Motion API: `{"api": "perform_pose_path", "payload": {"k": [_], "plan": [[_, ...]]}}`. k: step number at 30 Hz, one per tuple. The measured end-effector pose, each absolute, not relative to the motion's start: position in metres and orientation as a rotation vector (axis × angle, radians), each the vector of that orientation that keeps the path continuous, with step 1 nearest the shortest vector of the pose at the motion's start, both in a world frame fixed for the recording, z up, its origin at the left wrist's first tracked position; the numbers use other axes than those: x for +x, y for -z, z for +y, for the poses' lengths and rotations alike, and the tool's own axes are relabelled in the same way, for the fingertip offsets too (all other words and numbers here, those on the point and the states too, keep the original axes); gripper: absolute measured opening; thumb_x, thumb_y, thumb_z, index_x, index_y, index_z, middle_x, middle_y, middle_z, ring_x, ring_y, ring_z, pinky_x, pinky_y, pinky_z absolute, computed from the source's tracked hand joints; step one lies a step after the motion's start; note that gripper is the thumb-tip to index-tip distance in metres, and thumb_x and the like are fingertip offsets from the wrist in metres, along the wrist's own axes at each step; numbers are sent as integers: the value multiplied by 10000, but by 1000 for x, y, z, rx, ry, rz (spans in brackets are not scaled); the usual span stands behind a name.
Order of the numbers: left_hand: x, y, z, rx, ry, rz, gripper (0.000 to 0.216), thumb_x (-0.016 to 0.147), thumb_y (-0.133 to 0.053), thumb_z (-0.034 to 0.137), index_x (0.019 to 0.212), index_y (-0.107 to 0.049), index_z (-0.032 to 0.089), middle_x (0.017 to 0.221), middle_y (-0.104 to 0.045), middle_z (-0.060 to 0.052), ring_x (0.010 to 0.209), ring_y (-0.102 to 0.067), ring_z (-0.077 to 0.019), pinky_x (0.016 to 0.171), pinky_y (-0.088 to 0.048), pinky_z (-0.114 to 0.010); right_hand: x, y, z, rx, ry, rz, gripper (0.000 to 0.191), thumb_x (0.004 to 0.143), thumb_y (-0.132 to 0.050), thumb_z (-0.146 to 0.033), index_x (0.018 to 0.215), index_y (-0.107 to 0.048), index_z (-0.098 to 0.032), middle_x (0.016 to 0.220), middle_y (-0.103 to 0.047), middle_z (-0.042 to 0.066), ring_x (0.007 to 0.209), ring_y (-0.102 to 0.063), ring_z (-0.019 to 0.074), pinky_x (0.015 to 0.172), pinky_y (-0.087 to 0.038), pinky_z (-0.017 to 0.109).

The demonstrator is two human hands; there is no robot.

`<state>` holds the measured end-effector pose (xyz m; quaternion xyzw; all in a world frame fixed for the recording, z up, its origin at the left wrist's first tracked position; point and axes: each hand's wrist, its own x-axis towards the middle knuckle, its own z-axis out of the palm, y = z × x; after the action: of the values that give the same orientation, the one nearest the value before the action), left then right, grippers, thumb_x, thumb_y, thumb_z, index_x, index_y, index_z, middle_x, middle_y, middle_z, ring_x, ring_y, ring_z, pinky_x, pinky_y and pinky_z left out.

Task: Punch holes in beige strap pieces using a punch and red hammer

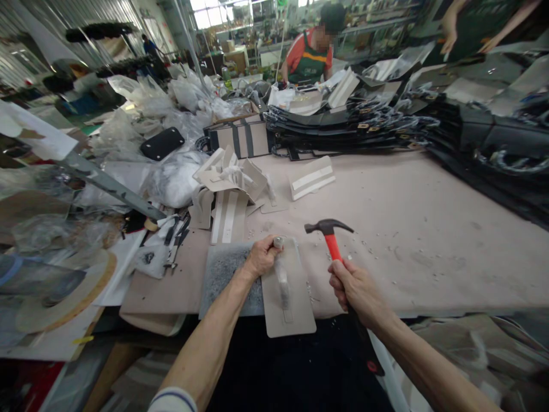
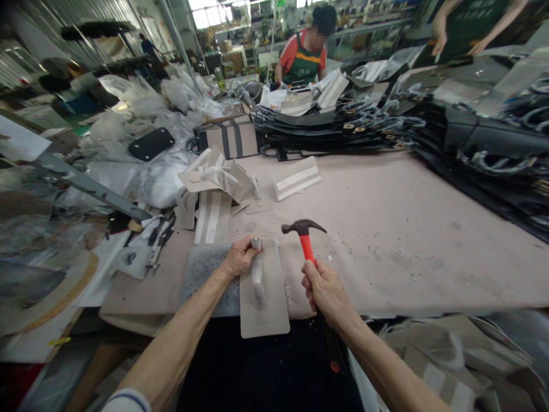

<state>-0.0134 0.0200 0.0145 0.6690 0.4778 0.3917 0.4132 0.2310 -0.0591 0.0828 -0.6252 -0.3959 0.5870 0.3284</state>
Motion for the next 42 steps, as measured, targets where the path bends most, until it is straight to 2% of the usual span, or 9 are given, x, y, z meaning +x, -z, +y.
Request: {"api": "perform_pose_path", "payload": {"k": [3, 6, 10, 16, 21, 24, 28, 34, 42], "plan": [[-12, -14, 16, 1680, -1001, 1213, 128, 844, -578, 208, 910, -687, 199, 811, -678, -8, 749, -600, -154, 716, -455, -241, 222, -106, -51, -1658, -913, -1643, 342, 965, -356, -517, 818, -452, -223, 587, -457, -35, 469, -414, 118, 460, -291, 244], [-12, -12, 14, 1686, -1030, 1210, 119, 844, -571, 207, 888, -681, 198, 781, -661, -4, 718, -582, -149, 695, -442, -240, 215, -115, -43, -1720, -485, -2130, 286, 996, -353, -408, 834, -480, -210, 578, -500, -6, 475, -407, 127, 496, -207, 277], [-13, -10, 14, 1692, -1032, 1222, 115, 828, -581, 195, 873, -687, 192, 748, -660, -3, 691, -581, -152, 675, -440, -246, 215, -130, -35, -1730, -413, -2415, 248, 1005, -378, -367, 854, -496, -209, 588, -531, -2, 454, -374, 121, 496, -154, 290], [-14, -5, 15, 1654, -1046, 1182, 166, 833, -579, 189, 942, -703, 196, 829, -694, -16, 757, -617, -163, 710, -463, -247, 209, -156, -36, -1638, -181, -1929, 379, 1037, -209, -443, 853, -458, -223, 626, -538, 26, 503, -444, 138, 523, -286, 280], [-13, -2, 17, 1630, -1057, 1255, 97, 771, -612, 172, 800, -704, 182, 674, -635, 8, 631, -554, -146, 629, -433, -239, 202, -126, -39, -1714, -394, -2486, 303, 1017, -317, -350, 837, -507, -199, 565, -517, 9, 432, -350, 120, 486, -150, 304], [-14, -4, 17, 1632, -1062, 1249, 101, 798, -605, 200, 808, -704, 182, 696, -648, 0, 645, -563, -147, 640, -439, -242, 203, -126, -35, -1749, -474, -2496, 254, 1013, -368, -351, 894, -526, -192, 586, -538, 2, 453, -379, 120, 486, -148, 294], [-14, -7, 15, 1684, -1050, 1184, 154, 844, -585, 215, 930, -712, 197, 832, -695, -21, 759, -613, -162, 713, -469, -248, 202, -134, -34, -1754, -350, -2244, 308, 1026, -301, -373, 908, -518, -190, 609, -547, 15, 488, -433, 132, 503, -187, 285], [-15, -4, 16, 1655, -1040, 1224, 124, 819, -587, 194, 873, -698, 187, 706, -634, 15, 642, -546, -134, 632, -419, -230, 206, -123, -37, -1795, -519, -2474, 228, 1007, -398, -332, 906, -544, -189, 616, -568, 16, 486, -431, 135, 509, -152, 299], [-14, -4, 14, 1612, -1077, 1181, 129, 824, -608, 195, 904, -707, 181, 815, -688, -20, 760, -613, -151, 708, -463, -234, 258, -64, -15, -2028, -855, -2087, 363, 1017, -315, -363, 839, -565, -169, 676, -585, 31, 619, -529, 157, 579, -337, 259]]}}
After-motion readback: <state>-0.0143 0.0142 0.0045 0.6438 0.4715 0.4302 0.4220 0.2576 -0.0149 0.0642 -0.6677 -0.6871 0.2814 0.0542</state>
